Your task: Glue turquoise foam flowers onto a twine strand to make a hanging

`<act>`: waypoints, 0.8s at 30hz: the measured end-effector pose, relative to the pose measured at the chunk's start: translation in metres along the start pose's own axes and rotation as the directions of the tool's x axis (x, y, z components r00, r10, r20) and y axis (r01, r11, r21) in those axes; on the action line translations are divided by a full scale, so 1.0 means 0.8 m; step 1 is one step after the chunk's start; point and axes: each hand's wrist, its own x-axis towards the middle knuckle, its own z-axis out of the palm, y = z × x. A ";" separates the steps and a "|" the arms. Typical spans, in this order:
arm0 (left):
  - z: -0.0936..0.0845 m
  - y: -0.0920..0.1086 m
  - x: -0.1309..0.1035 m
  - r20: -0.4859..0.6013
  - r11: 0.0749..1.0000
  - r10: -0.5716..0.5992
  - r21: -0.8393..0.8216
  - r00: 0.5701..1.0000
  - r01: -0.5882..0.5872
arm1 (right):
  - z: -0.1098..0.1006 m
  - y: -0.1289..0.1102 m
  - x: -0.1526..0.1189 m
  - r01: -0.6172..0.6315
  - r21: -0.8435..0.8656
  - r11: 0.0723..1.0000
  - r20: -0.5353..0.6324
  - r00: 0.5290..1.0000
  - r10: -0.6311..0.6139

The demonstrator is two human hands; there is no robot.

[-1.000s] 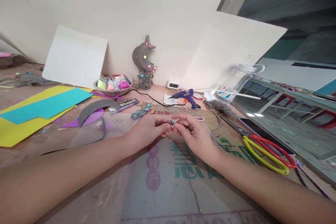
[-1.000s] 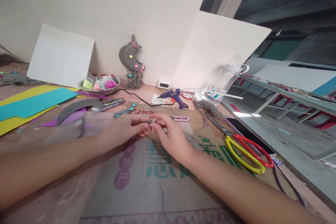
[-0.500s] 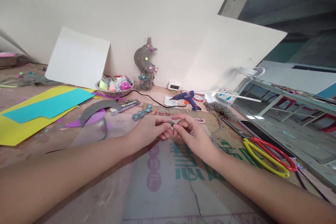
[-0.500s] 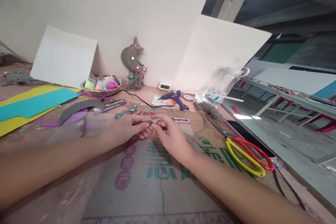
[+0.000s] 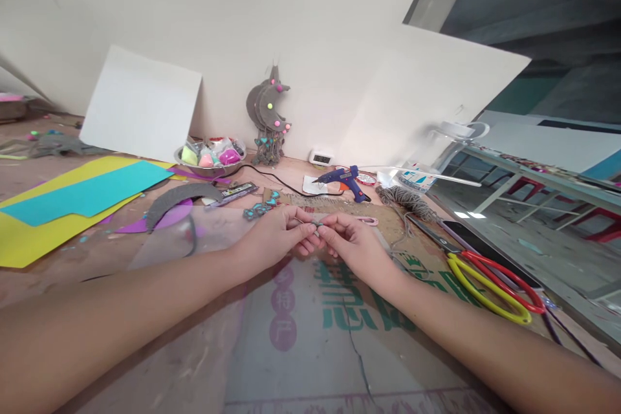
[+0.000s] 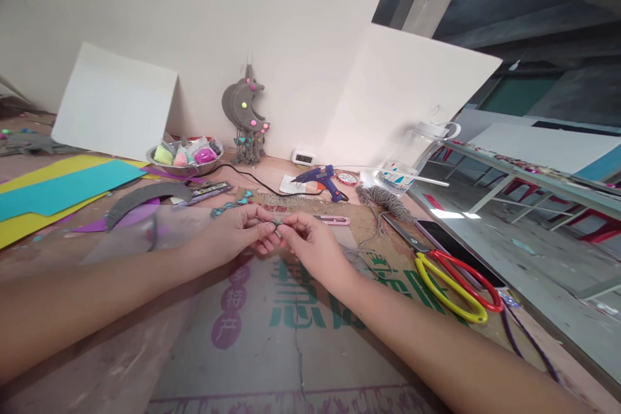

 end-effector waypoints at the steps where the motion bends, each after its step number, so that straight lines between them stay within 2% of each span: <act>1: 0.000 0.001 0.000 0.002 1.000 0.002 0.005 1.000 -0.002 | -0.001 -0.001 0.000 0.003 0.006 1.000 0.008 1.000 -0.003; 5: 0.000 0.000 -0.001 0.020 0.995 0.038 0.088 0.999 -0.040 | -0.003 -0.004 0.000 -0.029 0.032 0.999 -0.010 1.000 0.029; 10: -0.001 0.002 -0.003 -0.051 0.956 0.122 0.274 0.991 -0.104 | -0.005 -0.004 0.000 -0.036 0.059 0.998 0.010 0.999 0.036; 14: -0.002 0.003 -0.004 -0.056 0.954 0.128 0.280 0.990 -0.107 | -0.004 -0.006 -0.002 -0.030 0.095 0.995 0.035 0.999 0.026; 18: -0.002 0.002 -0.004 -0.070 0.948 0.144 0.296 0.987 -0.117 | -0.002 -0.010 -0.004 -0.077 0.148 0.986 0.050 0.996 0.070; 24: 0.001 0.009 -0.008 -0.065 0.936 0.139 0.334 0.988 -0.110 | -0.001 -0.013 -0.004 -0.077 0.109 0.991 0.039 0.997 0.073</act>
